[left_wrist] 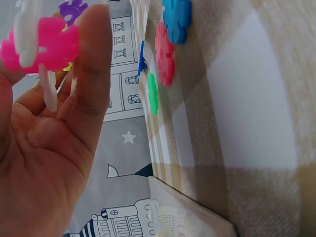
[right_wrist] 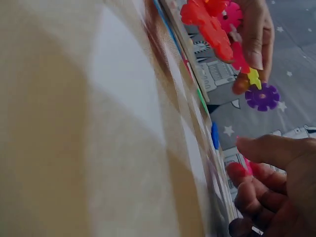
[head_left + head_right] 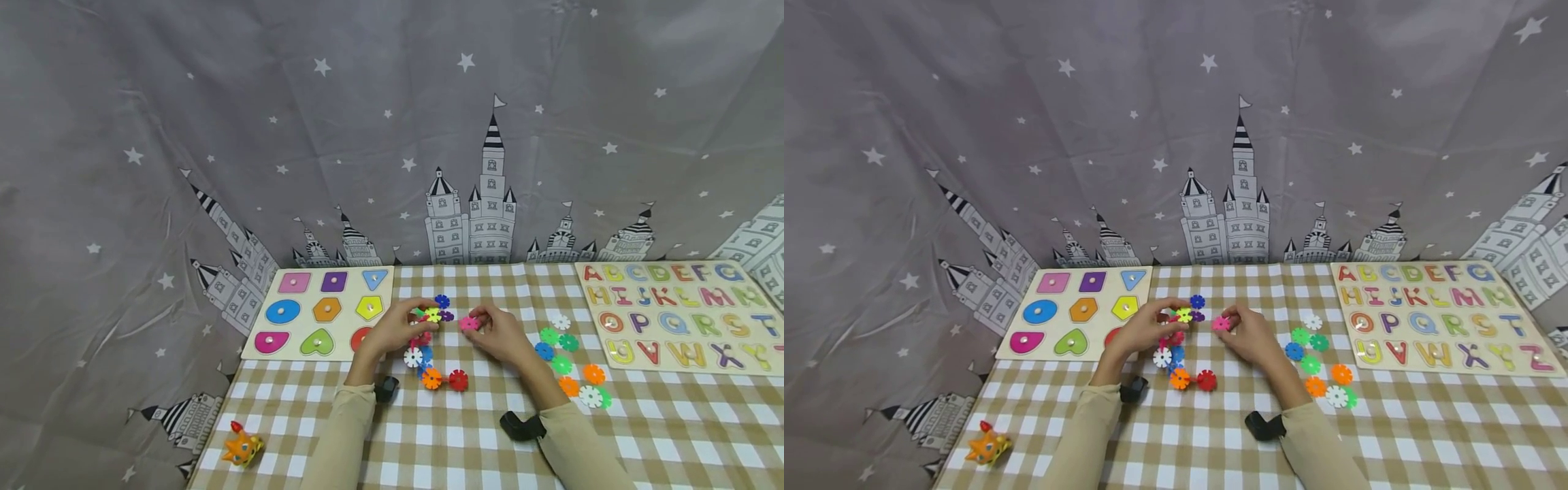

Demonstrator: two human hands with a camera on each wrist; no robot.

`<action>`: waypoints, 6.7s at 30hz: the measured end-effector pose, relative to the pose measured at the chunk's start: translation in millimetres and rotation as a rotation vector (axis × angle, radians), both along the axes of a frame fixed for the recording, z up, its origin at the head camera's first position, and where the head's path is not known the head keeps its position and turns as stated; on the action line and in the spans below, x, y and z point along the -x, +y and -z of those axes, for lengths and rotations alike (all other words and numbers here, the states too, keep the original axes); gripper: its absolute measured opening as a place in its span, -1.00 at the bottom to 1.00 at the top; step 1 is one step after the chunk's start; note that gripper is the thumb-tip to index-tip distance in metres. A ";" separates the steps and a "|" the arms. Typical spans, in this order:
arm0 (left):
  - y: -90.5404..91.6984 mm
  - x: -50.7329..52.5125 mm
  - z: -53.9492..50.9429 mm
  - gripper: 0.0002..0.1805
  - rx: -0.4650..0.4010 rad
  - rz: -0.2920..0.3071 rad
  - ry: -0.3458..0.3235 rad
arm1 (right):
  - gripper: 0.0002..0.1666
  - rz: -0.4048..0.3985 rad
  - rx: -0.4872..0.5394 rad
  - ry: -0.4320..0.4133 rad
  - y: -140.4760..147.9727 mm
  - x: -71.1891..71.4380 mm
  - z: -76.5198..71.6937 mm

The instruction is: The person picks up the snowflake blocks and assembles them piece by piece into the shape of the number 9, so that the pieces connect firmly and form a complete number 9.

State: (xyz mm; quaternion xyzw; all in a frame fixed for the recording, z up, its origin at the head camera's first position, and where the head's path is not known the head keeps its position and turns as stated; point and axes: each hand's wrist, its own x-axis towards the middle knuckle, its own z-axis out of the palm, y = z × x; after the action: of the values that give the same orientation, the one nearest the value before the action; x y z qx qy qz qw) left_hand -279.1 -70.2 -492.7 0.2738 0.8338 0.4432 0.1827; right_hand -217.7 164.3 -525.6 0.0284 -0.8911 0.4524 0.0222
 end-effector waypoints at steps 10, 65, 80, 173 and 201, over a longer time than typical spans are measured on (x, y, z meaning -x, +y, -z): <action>2.9 -3.0 -0.9 -0.51 -0.022 0.000 0.007 | -0.56 0.024 0.356 -0.017 12.4 -15.7 -11.8; 14.1 -6.2 -1.7 -0.48 0.006 0.037 0.069 | -0.55 -0.044 0.497 -0.091 1.7 -17.1 -12.2; 14.0 -4.4 0.8 -0.54 0.012 0.045 0.108 | -0.55 -0.055 0.458 -0.065 1.2 -17.7 -13.0; 20.1 -9.2 1.2 -0.60 -0.015 0.075 0.012 | -0.58 -0.058 0.504 -0.034 4.0 -16.9 -6.7; 18.9 -8.5 1.5 -0.58 -0.023 0.033 -0.020 | -0.63 -0.005 0.515 -0.005 -1.7 -17.0 -6.0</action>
State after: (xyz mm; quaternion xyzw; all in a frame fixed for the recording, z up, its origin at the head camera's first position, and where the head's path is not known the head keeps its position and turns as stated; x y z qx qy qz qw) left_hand -270.6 -51.3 -494.2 0.2853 0.8220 0.4524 0.1953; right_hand -200.7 162.7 -519.7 0.0230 -0.7467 0.6643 0.0255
